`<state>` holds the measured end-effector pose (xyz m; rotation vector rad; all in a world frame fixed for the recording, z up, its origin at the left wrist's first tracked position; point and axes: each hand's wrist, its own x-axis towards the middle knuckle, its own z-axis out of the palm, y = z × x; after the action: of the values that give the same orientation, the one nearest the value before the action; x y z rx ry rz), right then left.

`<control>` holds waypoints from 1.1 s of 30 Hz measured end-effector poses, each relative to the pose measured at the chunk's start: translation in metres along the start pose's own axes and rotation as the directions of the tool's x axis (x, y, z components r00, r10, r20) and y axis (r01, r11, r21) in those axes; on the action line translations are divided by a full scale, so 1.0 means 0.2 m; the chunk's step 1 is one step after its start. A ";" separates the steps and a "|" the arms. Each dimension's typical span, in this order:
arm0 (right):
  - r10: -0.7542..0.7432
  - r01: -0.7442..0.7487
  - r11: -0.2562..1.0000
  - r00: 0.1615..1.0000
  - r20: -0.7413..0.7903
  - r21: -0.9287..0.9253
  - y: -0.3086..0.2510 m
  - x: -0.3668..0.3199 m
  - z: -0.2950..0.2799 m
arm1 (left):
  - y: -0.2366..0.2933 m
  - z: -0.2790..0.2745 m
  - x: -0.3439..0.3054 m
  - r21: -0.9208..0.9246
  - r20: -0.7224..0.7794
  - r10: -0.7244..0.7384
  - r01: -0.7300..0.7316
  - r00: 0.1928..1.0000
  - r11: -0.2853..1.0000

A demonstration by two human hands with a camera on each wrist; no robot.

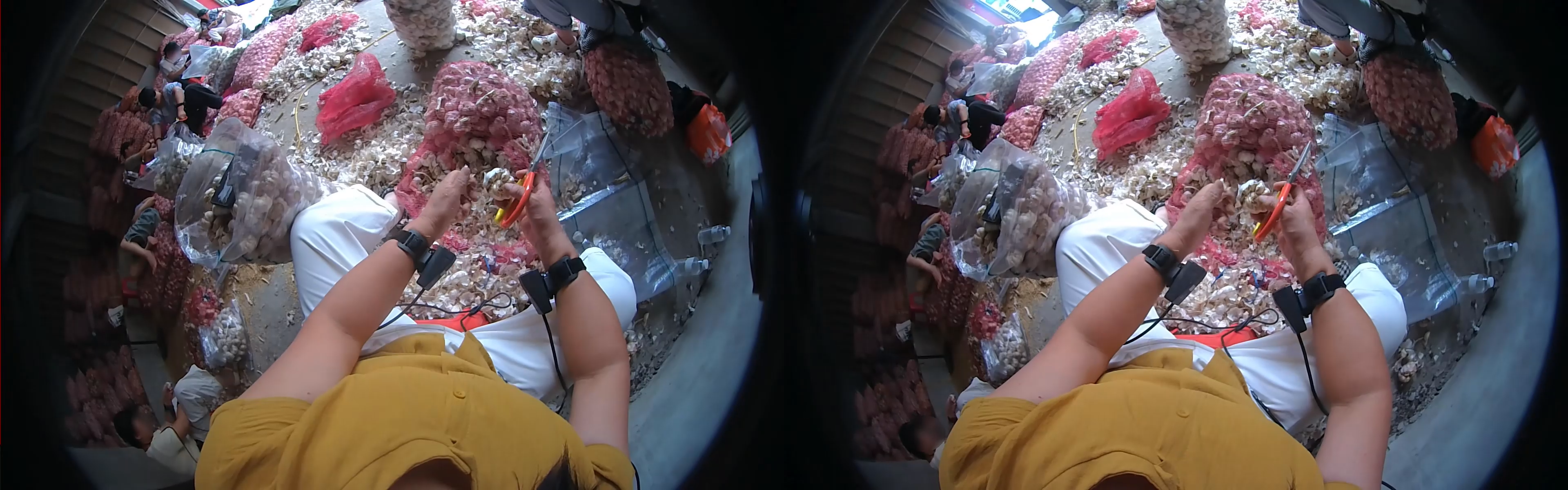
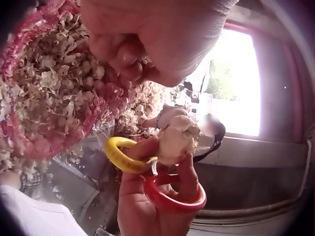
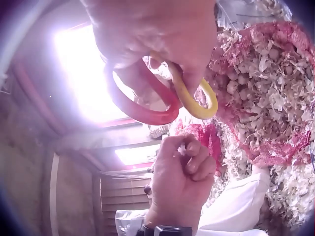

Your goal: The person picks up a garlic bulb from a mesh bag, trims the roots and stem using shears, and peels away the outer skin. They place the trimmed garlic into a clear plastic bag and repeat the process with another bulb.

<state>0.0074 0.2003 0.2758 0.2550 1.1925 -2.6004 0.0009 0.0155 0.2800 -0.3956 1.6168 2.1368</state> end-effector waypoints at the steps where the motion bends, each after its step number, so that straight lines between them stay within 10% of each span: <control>1: 0.015 -0.015 0.999 1.000 -0.019 -0.040 0.02 0.00 -0.01 | 0.01 0.02 -0.02 0.000 -0.003 0.000 0.000 1.000 1.000; 6: 0.081 -0.077 0.988 0.996 0.027 -0.133 0.03 -0.01 0.03 | 0.00 0.07 -0.02 0.203 0.185 0.182 -0.219 0.966 0.954; 12: -0.011 0.036 0.979 0.993 0.122 -0.200 0.00 -0.04 0.03 | 0.06 0.00 -0.01 0.059 0.296 -0.030 0.013 0.955 0.998; 21: -0.009 0.028 0.987 0.993 0.120 -0.155 -0.01 -0.02 0.05 | -0.02 0.02 -0.01 -0.005 0.080 0.075 -0.075 0.994 0.997; 33: 0.054 0.013 0.955 0.974 0.219 -0.296 -0.02 -0.04 0.03 | 0.00 -0.01 -0.01 0.125 0.156 0.109 -0.129 0.982 0.984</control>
<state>0.0126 0.1995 0.2849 -0.0856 1.4592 -2.3138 0.0017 0.0139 0.2807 -0.0964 1.7242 2.0727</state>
